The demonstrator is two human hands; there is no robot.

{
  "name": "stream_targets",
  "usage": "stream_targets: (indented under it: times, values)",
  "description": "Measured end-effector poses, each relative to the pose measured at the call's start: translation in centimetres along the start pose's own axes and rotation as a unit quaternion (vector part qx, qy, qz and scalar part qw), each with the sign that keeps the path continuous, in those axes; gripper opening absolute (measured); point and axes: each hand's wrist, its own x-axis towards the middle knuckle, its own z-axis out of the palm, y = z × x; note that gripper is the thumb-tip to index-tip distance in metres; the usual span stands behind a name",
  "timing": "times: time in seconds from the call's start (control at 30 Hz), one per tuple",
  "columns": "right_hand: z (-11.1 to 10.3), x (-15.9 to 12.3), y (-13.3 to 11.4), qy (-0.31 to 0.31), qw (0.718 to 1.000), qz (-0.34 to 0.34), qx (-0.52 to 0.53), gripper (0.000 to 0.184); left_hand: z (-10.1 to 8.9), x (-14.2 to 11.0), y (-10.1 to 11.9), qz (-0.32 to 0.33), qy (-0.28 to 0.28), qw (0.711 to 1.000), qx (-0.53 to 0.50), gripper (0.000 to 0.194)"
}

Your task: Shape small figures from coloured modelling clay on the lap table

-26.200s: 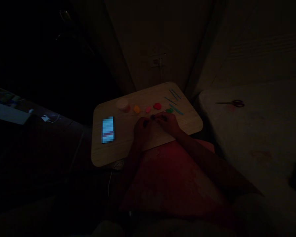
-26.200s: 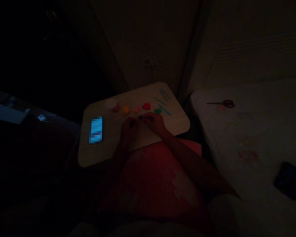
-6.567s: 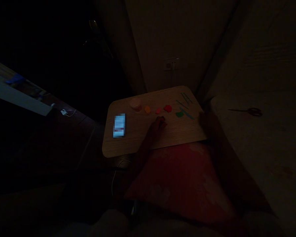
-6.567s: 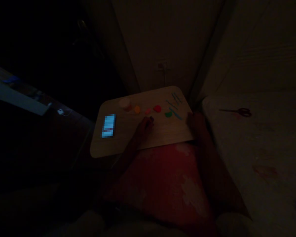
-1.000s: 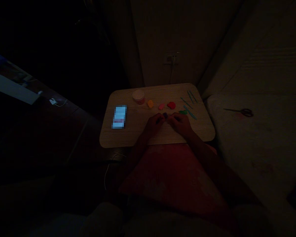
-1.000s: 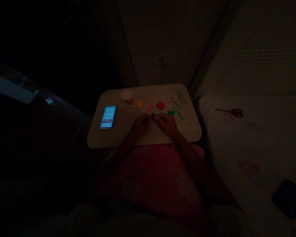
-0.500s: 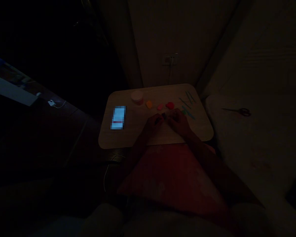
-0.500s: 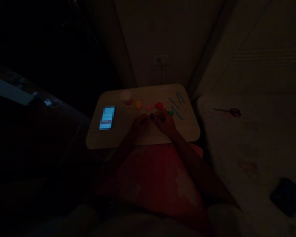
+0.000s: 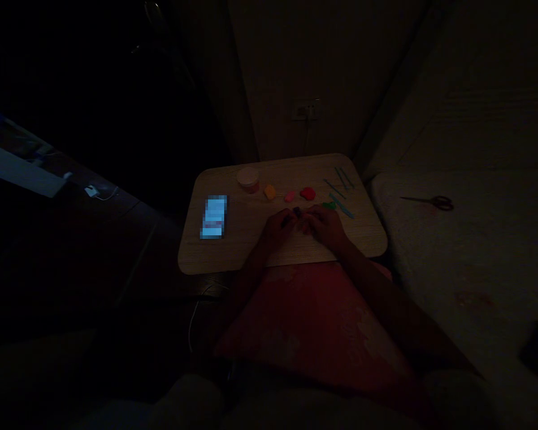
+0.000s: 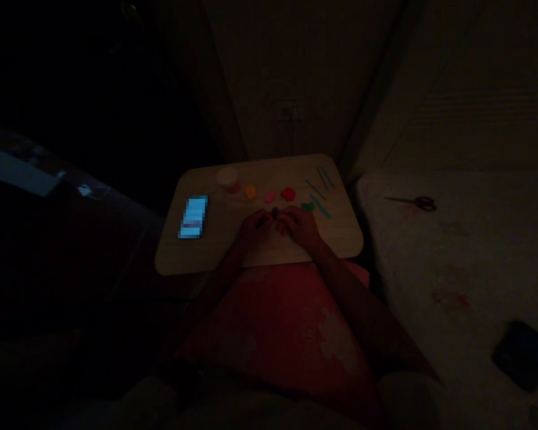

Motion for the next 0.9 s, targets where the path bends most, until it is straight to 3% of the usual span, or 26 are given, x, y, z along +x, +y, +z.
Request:
stream_targets:
  times: [0.07, 0.17, 0.4, 0.5, 0.63, 0.9]
  values:
    - [-0.1, -0.1, -0.2, -0.008, 1.0, -0.006, -0.029, 0.044, 0.0, 0.0, 0.1, 0.0, 0.0, 1.0, 0.004, 0.014]
    - [-0.3, 0.0, -0.3, 0.032, 0.996, -0.03, -0.072, 0.052, -0.1, 0.0, 0.2, -0.011, 0.0, 1.0, 0.011, 0.016]
    - [-0.3, 0.6, 0.5, 0.105, 0.991, -0.067, -0.038, 0.035, -0.2, 0.0, 0.1, -0.001, -0.002, 1.0, 0.009, 0.018]
    - [-0.1, 0.6, 0.9, 0.077, 0.996, -0.054, 0.007, 0.026, -0.1, 0.0, 0.0, -0.009, -0.002, 1.0, 0.013, 0.017]
    - [0.1, 0.5, 0.9, 0.026, 0.998, -0.042, 0.037, 0.029, 0.0, 0.1, -0.2, -0.01, -0.001, 1.0, 0.009, 0.018]
    - [0.1, 0.6, 1.0, 0.044, 0.997, -0.027, 0.052, 0.029, 0.0, 0.0, -0.6, 0.002, 0.003, 1.0, 0.018, 0.017]
